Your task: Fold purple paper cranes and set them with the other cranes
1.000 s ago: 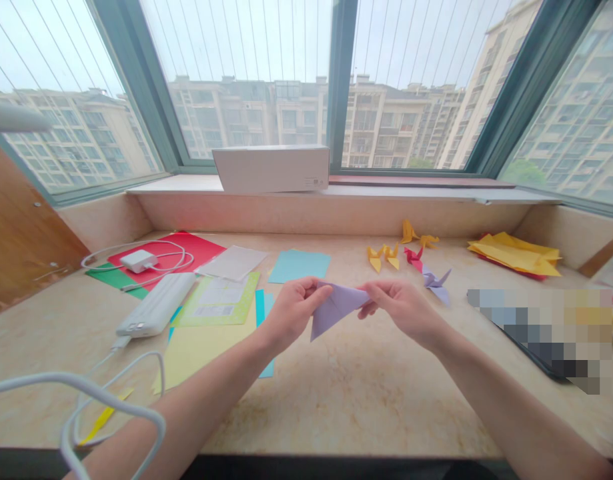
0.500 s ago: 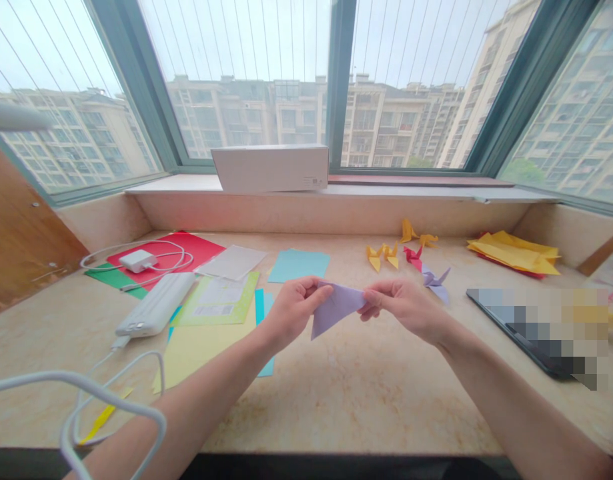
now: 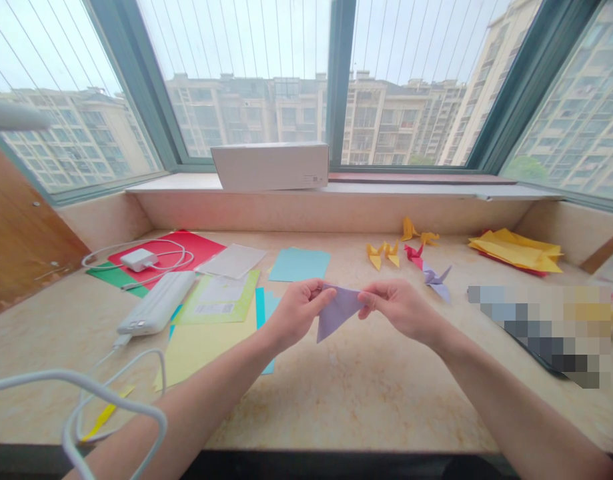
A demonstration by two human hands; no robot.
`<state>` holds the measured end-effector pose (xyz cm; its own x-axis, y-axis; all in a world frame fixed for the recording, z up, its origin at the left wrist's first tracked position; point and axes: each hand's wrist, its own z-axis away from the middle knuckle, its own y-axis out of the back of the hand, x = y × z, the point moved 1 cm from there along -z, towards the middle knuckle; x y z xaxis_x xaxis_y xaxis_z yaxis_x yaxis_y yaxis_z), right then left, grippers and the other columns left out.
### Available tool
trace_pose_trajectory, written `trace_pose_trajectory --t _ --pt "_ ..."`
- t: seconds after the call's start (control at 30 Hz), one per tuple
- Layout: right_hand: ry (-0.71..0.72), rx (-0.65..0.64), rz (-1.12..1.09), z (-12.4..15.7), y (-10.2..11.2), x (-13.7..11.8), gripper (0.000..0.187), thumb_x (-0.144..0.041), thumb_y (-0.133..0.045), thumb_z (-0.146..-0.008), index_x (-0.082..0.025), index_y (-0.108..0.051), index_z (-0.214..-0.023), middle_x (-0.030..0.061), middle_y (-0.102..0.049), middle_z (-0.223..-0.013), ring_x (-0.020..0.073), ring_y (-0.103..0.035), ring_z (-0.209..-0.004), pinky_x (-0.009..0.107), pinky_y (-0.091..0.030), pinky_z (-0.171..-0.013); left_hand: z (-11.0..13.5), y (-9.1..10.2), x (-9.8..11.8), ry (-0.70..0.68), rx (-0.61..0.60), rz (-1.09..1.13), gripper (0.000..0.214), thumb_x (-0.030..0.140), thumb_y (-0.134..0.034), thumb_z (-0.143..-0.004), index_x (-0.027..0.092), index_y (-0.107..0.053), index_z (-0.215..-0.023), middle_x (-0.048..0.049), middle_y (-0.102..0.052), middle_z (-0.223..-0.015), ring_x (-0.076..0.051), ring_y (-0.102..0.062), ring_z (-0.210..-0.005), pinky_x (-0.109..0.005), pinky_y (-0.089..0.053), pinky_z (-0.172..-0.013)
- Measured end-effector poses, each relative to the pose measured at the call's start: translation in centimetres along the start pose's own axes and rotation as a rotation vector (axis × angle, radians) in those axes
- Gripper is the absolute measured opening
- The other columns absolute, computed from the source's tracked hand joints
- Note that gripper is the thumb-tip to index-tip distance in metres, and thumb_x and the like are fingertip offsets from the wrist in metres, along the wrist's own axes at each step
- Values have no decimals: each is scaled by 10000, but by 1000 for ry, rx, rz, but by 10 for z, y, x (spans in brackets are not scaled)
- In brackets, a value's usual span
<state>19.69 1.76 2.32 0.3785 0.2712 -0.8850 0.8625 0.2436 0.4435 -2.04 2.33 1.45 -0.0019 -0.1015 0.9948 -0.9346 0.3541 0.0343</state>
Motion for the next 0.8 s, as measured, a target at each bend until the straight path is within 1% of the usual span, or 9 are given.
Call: trace_pose_trajectory --t 0.1,0.27,0.33,0.47,0.57,0.7,0.73,0.77,0.8 --pt "13 -17 -30 0 1 0 339 -495 -631 -889 -199 -784 -823 56 -785 -757 210 -707 -724 317 -495 -674 0 0 1 15 -15 -15 293 437 -667 -852 153 -687 -925 -41 -721 -808 -151 -625 -695 -240 -440 -624" --pt "20 -113 -87 0 5 -4 541 -595 -472 -949 -169 -783 -830 85 -786 -767 201 -731 -711 311 -523 -683 -1 3 5 -18 10 -32 287 426 -669 -839 145 -691 -895 -38 -715 -799 -157 -626 -714 -243 -446 -636" --pt "-3 -114 -100 -1 5 -2 554 -613 -487 -935 -155 -773 -813 92 -784 -754 198 -734 -699 305 -533 -676 -2 4 5 -31 7 -44 283 416 -668 -833 141 -692 -894 -31 -704 -780 -146 -611 -695 -234 -434 -619" --pt "-42 -61 -87 -4 4 5 530 -644 -571 -869 -163 -729 -710 76 -763 -670 195 -724 -626 303 -552 -639 -4 6 4 -48 -8 -77 285 405 -662 -830 131 -697 -901 -23 -689 -756 -124 -578 -650 -217 -397 -574" --pt "-24 -15 -68 -6 6 9 535 -653 -575 -863 -167 -721 -692 74 -757 -652 192 -719 -607 298 -545 -620 -6 7 3 -41 9 -54 278 401 -665 -821 131 -688 -887 -10 -673 -722 -112 -561 -621 -209 -387 -560" --pt "18 220 -121 -10 18 12 589 -674 -499 -901 -142 -724 -786 98 -761 -686 186 -714 -592 283 -505 -572 -7 10 3 -22 46 -9 292 421 -671 -818 138 -672 -889 -12 -681 -744 -116 -582 -633 -211 -406 -575" --pt "19 248 -136 -10 21 13 599 -678 -486 -907 -135 -726 -822 105 -764 -706 186 -716 -599 282 -498 -570 -7 10 4 -19 52 -6 295 425 -671 -819 139 -671 -892 -14 -686 -752 -118 -588 -638 -211 -410 -578" --pt "20 237 -146 -10 22 13 612 -680 -468 -914 -129 -729 -855 111 -768 -729 188 -719 -612 284 -496 -576 -7 11 4 -18 56 -6 296 425 -672 -818 139 -672 -895 -16 -689 -756 -119 -591 -640 -211 -410 -579" --pt "22 196 -150 -9 22 12 628 -681 -443 -925 -125 -732 -883 116 -772 -752 189 -721 -626 287 -498 -587 -7 11 4 -16 57 -8 295 423 -672 -817 139 -674 -898 -17 -690 -757 -119 -593 -640 -211 -410 -578"
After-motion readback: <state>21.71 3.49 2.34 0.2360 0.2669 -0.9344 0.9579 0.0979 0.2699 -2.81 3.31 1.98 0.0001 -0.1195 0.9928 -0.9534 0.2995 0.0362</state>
